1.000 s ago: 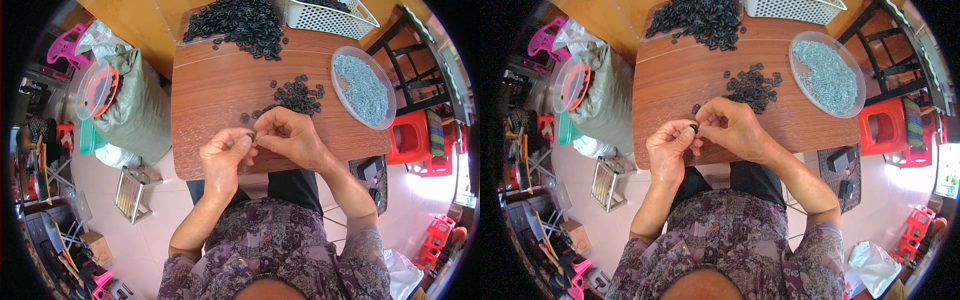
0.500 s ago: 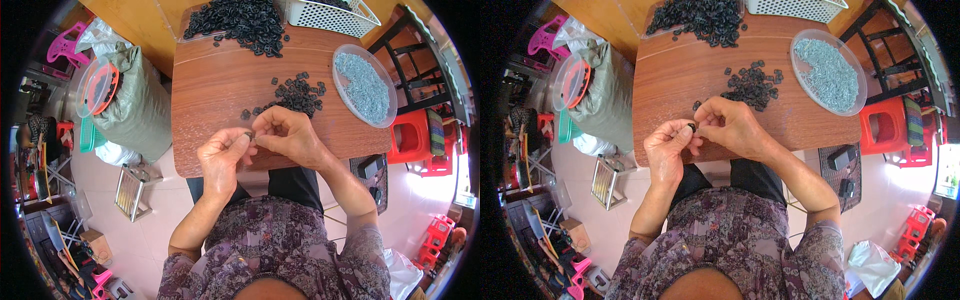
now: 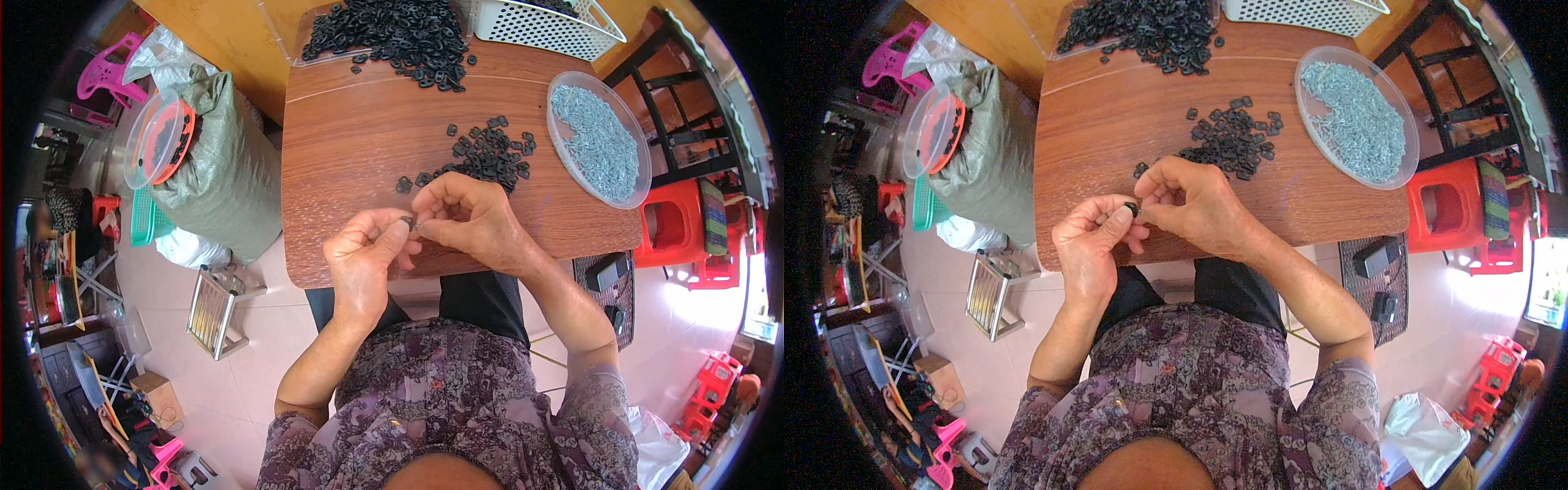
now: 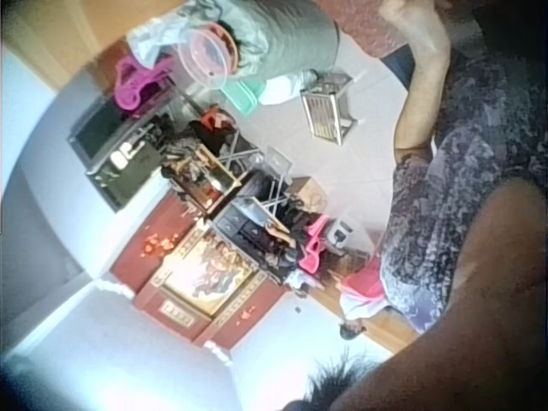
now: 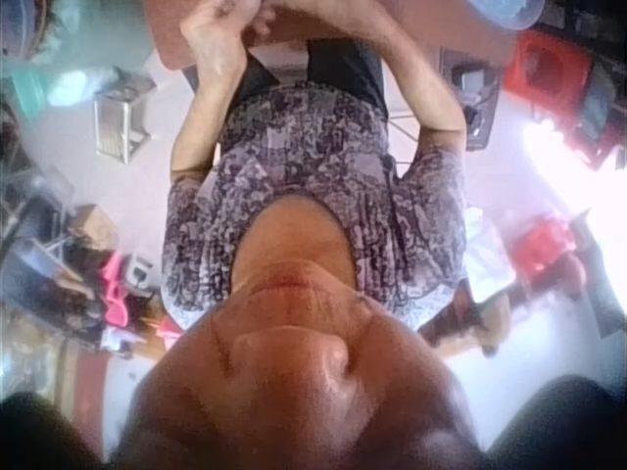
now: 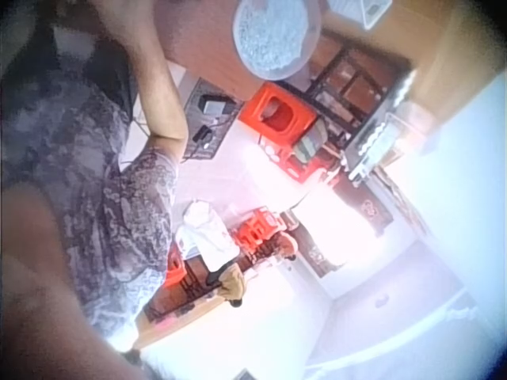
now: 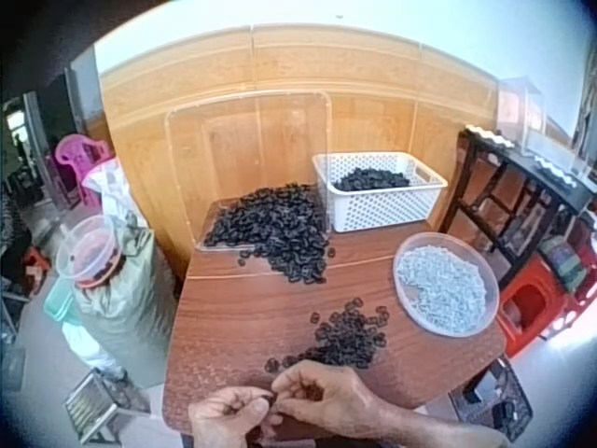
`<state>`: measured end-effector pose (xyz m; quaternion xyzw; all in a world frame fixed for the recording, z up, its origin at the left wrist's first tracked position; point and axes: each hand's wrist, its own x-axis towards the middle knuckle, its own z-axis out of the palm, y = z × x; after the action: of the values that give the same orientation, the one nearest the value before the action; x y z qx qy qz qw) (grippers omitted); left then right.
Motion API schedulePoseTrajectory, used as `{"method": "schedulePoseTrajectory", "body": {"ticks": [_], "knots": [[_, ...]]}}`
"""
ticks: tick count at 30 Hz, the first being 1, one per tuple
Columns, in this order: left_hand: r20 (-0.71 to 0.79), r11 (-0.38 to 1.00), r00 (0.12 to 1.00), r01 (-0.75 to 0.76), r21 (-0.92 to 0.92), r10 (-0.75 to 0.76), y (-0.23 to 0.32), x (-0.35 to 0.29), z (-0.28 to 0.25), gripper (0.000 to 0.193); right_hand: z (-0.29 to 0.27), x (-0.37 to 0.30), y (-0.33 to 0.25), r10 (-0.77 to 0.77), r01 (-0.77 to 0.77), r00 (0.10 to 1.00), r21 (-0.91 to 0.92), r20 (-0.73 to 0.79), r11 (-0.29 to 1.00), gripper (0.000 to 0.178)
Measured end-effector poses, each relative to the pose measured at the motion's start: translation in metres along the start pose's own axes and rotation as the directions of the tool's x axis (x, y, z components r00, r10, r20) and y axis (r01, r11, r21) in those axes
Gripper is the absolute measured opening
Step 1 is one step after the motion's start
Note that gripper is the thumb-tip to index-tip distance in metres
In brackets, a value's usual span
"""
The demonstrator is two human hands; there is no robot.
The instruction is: The person sorts black plastic rings and small silver components into separate piles on a wooden table by hand.
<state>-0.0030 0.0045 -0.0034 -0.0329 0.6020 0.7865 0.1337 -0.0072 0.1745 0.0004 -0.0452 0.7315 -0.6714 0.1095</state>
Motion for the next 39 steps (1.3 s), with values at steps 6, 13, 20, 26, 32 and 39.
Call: {"method": "schedulePoseTrajectory", "body": {"ticks": [6, 13, 20, 26, 32, 39], "knots": [[-0.004, 0.999, 1.0, -0.019, 0.035, 0.019, -0.002, 0.0, -0.001, 0.01, 0.0, 0.0, 0.003, -0.001, 0.001, 1.0, 0.017, 0.01, 1.0, 0.017], [-0.002, 0.995, 0.999, -0.048, 0.087, 0.048, -0.004, -0.001, -0.002, 0.011, 0.002, 0.002, 0.004, -0.01, 0.01, 1.0, 0.0, 0.018, 1.0, 0.016], [-0.016, 0.987, 0.996, -0.081, 0.14, 0.084, -0.004, -0.004, 0.001, 0.009, 0.004, 0.001, 0.002, 0.011, -0.011, 1.0, 0.021, 0.003, 1.0, 0.018], [-0.033, 0.979, 0.993, -0.109, 0.175, 0.116, -0.001, -0.007, 0.002, 0.007, 0.009, -0.001, 0.002, 0.019, -0.015, 0.999, 0.107, -0.038, 0.994, 0.018], [-0.069, 0.995, 0.995, -0.061, 0.075, 0.067, -0.005, -0.003, -0.001, 0.008, 0.019, 0.002, 0.007, 0.005, 0.019, 0.995, 0.228, -0.102, 0.973, 0.016], [-0.125, 0.995, 0.988, -0.094, -0.038, 0.089, -0.008, 0.004, -0.005, 0.007, 0.027, 0.002, 0.005, -0.048, 0.076, 0.989, 0.202, -0.143, 0.976, 0.017]]}}
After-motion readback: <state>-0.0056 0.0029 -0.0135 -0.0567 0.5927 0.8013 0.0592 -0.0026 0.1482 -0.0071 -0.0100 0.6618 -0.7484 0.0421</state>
